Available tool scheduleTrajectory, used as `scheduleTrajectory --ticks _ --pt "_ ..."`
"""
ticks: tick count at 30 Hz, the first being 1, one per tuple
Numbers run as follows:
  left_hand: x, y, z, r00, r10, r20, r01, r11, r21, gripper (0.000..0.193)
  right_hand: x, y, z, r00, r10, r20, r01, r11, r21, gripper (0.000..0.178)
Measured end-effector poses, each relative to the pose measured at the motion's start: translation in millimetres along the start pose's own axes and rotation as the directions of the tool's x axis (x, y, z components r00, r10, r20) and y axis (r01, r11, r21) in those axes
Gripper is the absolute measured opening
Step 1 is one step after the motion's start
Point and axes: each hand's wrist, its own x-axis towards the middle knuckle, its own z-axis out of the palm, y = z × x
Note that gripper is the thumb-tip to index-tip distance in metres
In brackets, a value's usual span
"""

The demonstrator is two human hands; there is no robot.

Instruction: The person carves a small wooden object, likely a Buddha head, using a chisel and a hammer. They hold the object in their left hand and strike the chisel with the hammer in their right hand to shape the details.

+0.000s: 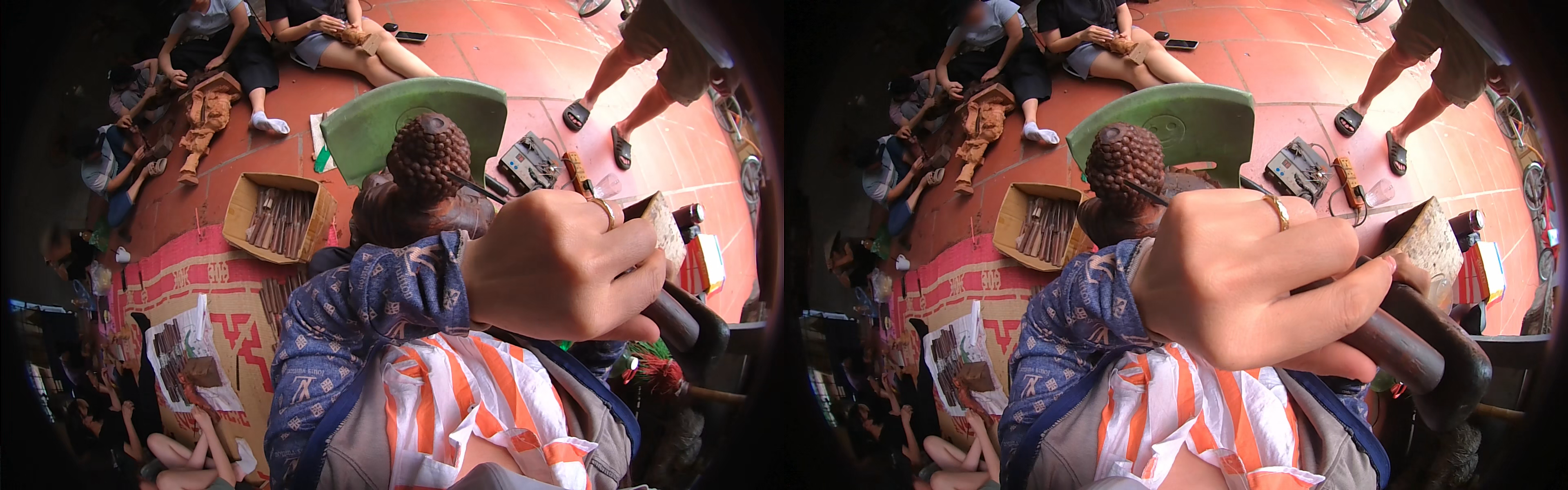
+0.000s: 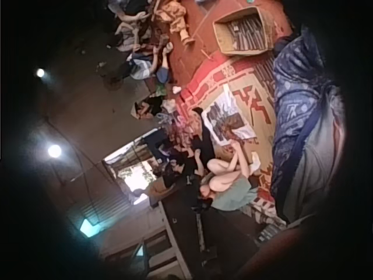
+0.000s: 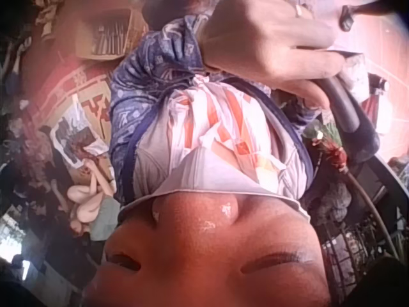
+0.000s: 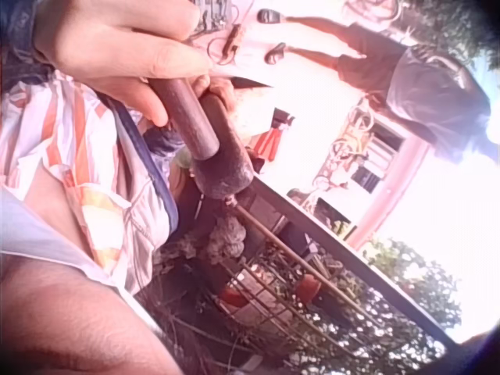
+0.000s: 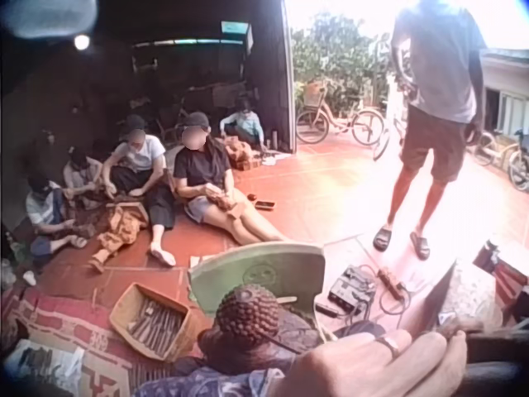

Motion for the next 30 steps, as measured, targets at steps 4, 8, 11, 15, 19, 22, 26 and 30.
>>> scheduleTrajectory --ticks 4,8,11,15,19,22,26,30 --pt "-0.6 -1.2 0.4 0.997 -0.002 -0.072 0.003 1.000 0.017 0.041 10.0 -5.8 -1.1 1.000 -0.002 0.005 0.002 1.000 -0.012 0.044" --pt "0.9 -1.1 -5.1 0.994 -0.018 -0.105 0.016 1.000 -0.022 0.045 25.9 -12.0 -3.9 1.000 0.007 0.010 -0.006 0.999 -0.032 0.048" --pt "7.2 -2.2 -8.0 0.985 -0.038 -0.170 0.027 0.997 -0.068 0.047 37.8 -16.2 -7.0 1.000 0.014 0.007 -0.013 0.998 -0.056 0.052" --pt "20.6 -7.8 -8.2 0.940 -0.076 -0.332 0.074 0.997 -0.019 0.046 52.7 -25.2 -10.8 1.000 0.027 0.011 -0.026 0.994 -0.105 0.056" --pt "25.3 -14.6 1.9 0.887 -0.180 -0.424 0.151 0.983 -0.101 0.043 64.7 -30.1 -16.9 0.998 0.059 0.022 -0.055 0.989 -0.138 0.061" --pt "25.5 -18.5 7.0 0.898 -0.218 -0.382 0.185 0.975 -0.120 0.042 68.0 -30.5 -20.8 0.993 0.100 0.063 -0.092 0.988 -0.127 0.057" --pt "22.1 -18.8 10.0 0.921 -0.218 -0.324 0.206 0.976 -0.069 0.042 67.7 -34.3 -28.9 0.971 0.193 0.138 -0.180 0.979 -0.098 0.031" --pt "23.6 -21.9 11.4 0.920 -0.182 -0.348 0.182 0.983 -0.034 0.041 74.6 -34.4 -19.2 0.975 0.158 0.158 -0.135 0.980 -0.146 0.024"
